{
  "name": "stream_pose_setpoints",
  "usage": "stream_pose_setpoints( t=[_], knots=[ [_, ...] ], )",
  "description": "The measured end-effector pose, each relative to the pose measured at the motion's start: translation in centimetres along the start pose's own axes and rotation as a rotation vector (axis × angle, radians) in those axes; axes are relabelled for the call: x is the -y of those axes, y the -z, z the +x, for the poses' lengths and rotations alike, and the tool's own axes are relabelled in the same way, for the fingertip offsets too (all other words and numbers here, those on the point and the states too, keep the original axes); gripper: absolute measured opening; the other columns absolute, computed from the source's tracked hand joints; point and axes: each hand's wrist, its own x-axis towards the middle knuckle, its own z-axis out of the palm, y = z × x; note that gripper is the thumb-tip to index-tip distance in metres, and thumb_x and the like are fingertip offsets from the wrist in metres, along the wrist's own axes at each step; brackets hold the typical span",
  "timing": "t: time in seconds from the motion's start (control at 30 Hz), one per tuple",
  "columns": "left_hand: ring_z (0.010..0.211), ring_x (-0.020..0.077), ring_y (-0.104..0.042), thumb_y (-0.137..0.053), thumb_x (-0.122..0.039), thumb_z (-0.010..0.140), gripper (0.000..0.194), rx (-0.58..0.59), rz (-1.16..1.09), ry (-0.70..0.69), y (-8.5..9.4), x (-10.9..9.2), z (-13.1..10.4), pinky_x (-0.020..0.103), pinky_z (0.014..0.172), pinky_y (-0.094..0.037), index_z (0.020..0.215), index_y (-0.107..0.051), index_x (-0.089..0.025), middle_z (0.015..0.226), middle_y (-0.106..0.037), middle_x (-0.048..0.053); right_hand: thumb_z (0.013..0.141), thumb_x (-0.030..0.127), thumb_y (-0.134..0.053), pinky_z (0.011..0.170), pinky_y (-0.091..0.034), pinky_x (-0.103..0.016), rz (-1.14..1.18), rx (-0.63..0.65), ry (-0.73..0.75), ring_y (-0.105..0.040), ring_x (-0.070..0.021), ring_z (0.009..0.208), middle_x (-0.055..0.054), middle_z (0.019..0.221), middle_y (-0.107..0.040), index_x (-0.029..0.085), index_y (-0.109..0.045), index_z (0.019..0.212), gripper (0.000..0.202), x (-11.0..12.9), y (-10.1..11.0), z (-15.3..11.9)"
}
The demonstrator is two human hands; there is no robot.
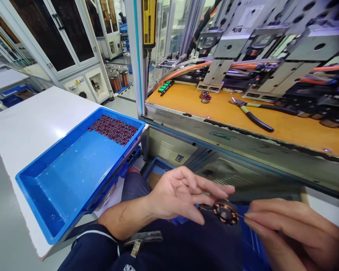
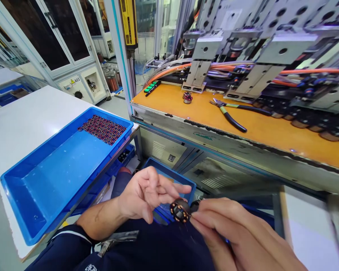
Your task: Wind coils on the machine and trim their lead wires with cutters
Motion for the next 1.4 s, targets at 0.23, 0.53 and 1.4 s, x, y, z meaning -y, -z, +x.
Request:
stream_pose_setpoints(
  t=[0.23, 0.53, 1.4],
  knots=[
    [0.055, 0.0138, -0.067, -0.068, -0.058, 0.079, 0.046, 0.239, 0.196, 0.488, 0.9, -0.2, 0.4, 0.023, 0.054, -0.051, 0.096, -0.056, -0.017, 0.062, -0.063, -0.002, 0.093, 0.013, -0.057, 0.063, -0.053, -0.025, 0.035, -0.016, 0.223, -0.067, -0.0130, 0.072, -0.005, 0.079, -0.065, 0.019, -0.062, 0.092, 0.008, 1.0, 0.4, 2.1],
    [0.075, 0.0099, -0.071, -0.077, -0.007, 0.075, 0.032, 0.007, 0.374, -0.005, -0.2, -0.4, 0.2, 0.021, 0.068, -0.059, 0.090, -0.052, -0.019, 0.105, -0.064, 0.001, 0.090, 0.009, -0.056, 0.060, -0.054, -0.019, 0.100, -0.036, -0.002, -0.066, -0.0114, 0.068, -0.004, 0.078, -0.067, 0.017, -0.061, 0.091, 0.010, 2.6, 0.8, 4.3],
    [0.110, 0.0262, -0.070, -0.084, -0.017, 0.069, 0.026, -0.089, 0.562, -0.291, 0.0, 0.2, 0.9, 0.046, 0.096, -0.056, 0.089, -0.071, -0.025, 0.105, -0.075, 0.004, 0.087, 0.038, -0.068, 0.056, -0.046, -0.021, 1.409, 0.106, -0.807, -0.054, -0.0082, 0.056, 0.001, 0.065, -0.059, 0.015, -0.064, 0.089, 0.023, 3.5, -3.7, 2.2]
  ],
)
